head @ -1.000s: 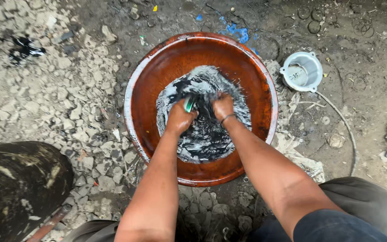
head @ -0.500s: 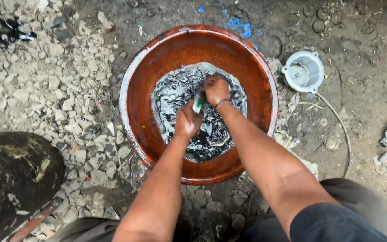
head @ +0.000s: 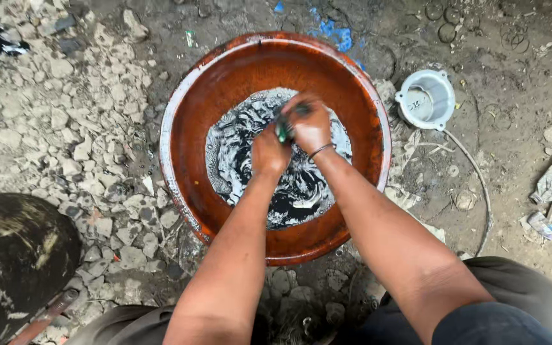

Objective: The person washes a metal part by hand in a basin of soapy water, scrubbing it with both hands and rinsing it in a black bucket. The part is repeatedly submerged and agitated to remove grime.

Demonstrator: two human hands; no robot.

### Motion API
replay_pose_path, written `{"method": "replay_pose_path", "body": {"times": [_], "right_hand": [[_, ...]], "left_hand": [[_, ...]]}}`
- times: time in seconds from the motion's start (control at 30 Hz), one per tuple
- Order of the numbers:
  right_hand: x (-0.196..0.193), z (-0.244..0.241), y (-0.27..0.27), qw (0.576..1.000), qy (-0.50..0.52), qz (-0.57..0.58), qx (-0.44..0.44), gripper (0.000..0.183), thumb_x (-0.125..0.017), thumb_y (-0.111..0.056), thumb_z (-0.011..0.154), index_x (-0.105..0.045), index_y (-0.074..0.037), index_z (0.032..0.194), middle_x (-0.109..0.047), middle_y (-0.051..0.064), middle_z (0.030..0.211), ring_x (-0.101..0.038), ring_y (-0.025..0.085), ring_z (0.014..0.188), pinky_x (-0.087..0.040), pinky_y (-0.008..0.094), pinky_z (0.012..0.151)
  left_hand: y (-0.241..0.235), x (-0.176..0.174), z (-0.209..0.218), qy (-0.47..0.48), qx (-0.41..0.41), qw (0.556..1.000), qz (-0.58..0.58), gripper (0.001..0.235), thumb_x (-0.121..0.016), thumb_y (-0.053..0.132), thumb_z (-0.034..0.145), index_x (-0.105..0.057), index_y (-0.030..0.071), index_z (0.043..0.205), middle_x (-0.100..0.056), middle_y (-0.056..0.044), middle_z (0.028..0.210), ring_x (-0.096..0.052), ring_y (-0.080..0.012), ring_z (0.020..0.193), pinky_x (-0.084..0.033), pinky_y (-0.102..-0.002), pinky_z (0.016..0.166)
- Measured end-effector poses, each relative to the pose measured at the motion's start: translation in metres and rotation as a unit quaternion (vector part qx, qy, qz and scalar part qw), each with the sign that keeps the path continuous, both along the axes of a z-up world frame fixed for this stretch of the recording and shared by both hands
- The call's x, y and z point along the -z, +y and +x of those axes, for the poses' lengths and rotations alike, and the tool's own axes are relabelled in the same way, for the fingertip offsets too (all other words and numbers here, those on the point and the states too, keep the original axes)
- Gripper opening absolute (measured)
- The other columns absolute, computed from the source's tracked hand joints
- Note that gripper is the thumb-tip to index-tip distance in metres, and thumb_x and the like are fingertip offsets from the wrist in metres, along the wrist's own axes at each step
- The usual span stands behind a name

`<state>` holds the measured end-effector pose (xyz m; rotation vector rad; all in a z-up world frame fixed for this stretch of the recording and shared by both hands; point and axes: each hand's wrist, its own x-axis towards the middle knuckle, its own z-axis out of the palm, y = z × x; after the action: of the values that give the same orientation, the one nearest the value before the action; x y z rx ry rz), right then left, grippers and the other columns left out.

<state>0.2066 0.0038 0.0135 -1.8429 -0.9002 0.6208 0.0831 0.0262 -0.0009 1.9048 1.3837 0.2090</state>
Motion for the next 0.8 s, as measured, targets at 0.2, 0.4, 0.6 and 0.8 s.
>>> {"method": "replay_pose_path", "body": {"times": [0.2, 0.4, 0.6, 0.8], "right_hand": [[-0.016, -0.032, 0.002, 0.997, -0.038, -0.04, -0.062, 0.006, -0.07, -0.009, 0.084, -0.072, -0.007, 0.089, -0.075, 0.013, 0.092, -0.073, 0.028, 0.087, -0.055, 0.038, 0.081], [0.012, -0.019, -0.008, 0.992, -0.104, -0.02, -0.063, 0.005, -0.068, -0.009, 0.089, -0.066, -0.005, 0.09, -0.073, 0.017, 0.094, -0.07, 0.033, 0.091, -0.053, 0.041, 0.083], [0.046, 0.015, 0.014, 0.992, -0.016, -0.104, -0.067, 0.011, -0.067, -0.015, 0.086, -0.063, -0.005, 0.089, -0.074, 0.017, 0.089, -0.073, 0.033, 0.086, -0.056, 0.041, 0.078], [0.025, -0.037, -0.005, 0.989, -0.087, -0.038, -0.109, 0.01, -0.064, -0.012, 0.084, -0.064, -0.005, 0.092, -0.073, 0.018, 0.09, -0.07, 0.033, 0.085, -0.055, 0.04, 0.076]], "left_hand": [[0.008, 0.017, -0.014, -0.109, -0.102, 0.987, -0.055, 0.027, -0.063, 0.01, 0.082, -0.067, -0.003, 0.105, -0.072, -0.031, 0.095, -0.07, -0.0457, 0.093, -0.056, -0.05, 0.082], [0.001, 0.032, -0.008, -0.127, -0.035, 0.988, 0.077, 0.019, -0.067, 0.013, 0.09, -0.069, -0.003, 0.101, -0.071, -0.031, 0.096, -0.068, -0.0496, 0.091, -0.055, -0.053, 0.081], [-0.044, 0.036, -0.032, -0.146, -0.005, 0.983, 0.116, 0.038, -0.07, 0.015, 0.08, -0.064, -0.008, 0.109, -0.069, -0.033, 0.099, -0.067, -0.0493, 0.091, -0.056, -0.052, 0.083], [0.015, 0.046, -0.03, -0.072, -0.034, 0.992, 0.096, 0.029, -0.074, 0.014, 0.082, -0.066, -0.007, 0.1, -0.07, -0.032, 0.093, -0.069, -0.0481, 0.089, -0.055, -0.052, 0.078]]}}
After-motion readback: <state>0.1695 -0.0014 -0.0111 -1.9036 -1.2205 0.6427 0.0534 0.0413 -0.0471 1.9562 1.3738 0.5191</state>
